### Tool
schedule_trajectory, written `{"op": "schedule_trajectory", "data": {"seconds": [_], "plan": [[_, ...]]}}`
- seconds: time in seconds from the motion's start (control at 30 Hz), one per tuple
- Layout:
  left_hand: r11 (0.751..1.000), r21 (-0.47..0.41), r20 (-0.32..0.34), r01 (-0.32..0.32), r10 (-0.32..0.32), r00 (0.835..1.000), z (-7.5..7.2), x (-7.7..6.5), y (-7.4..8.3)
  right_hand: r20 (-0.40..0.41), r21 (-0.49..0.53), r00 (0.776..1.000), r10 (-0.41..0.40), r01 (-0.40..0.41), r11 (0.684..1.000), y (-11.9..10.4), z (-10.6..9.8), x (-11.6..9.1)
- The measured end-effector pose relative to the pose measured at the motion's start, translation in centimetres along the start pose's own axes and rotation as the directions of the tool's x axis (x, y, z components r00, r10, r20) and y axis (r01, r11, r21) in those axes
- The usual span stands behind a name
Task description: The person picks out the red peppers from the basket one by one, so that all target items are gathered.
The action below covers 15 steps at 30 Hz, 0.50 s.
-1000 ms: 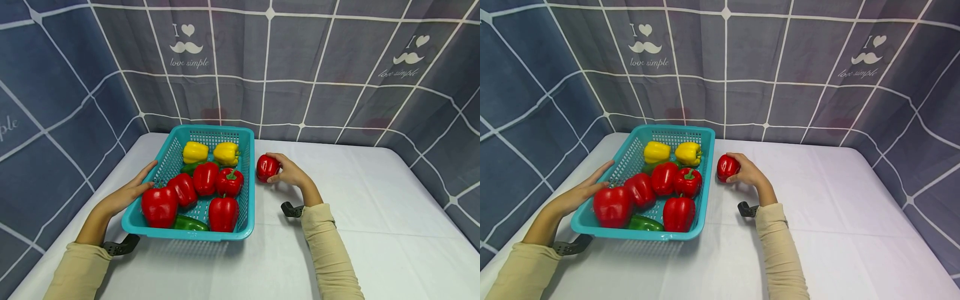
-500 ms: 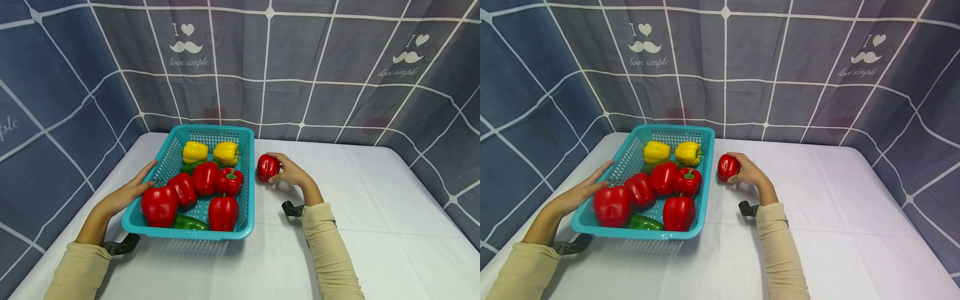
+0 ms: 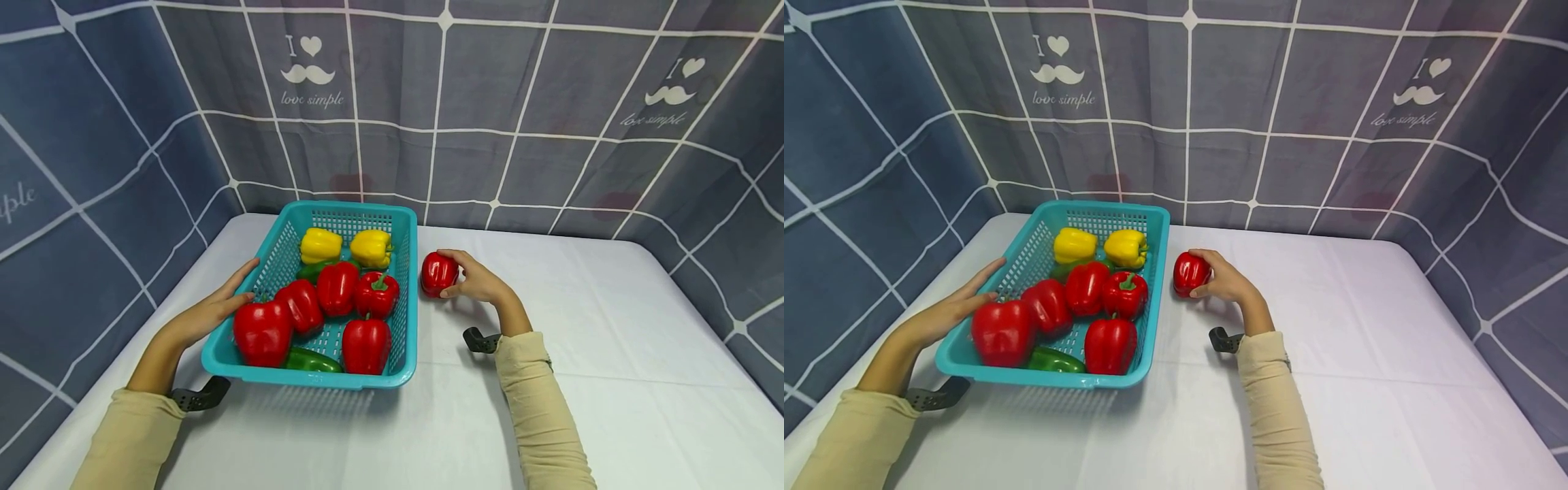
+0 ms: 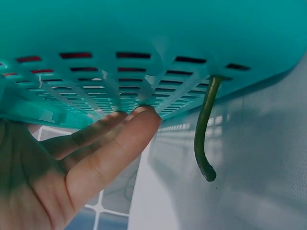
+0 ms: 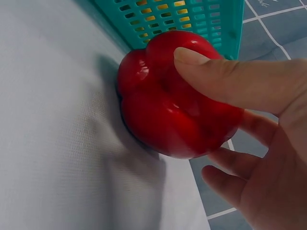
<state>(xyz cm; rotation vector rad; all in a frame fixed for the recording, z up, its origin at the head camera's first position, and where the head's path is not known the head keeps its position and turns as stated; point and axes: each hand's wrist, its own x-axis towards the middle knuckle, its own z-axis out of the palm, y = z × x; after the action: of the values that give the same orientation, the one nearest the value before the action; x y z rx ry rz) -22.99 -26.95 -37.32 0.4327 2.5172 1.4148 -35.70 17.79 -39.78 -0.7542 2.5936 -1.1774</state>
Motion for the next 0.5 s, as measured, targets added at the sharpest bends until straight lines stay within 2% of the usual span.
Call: {"op": "schedule_trajectory", "data": {"seconds": [0.5], "plan": [[1.0, 0.0, -0.003, -0.004, 0.004, 1.0, -0.01, 0.05, -0.1, -0.024, -0.003, 1.0, -0.019, 0.018, 1.0, -0.9, -0.32, -0.49]]}}
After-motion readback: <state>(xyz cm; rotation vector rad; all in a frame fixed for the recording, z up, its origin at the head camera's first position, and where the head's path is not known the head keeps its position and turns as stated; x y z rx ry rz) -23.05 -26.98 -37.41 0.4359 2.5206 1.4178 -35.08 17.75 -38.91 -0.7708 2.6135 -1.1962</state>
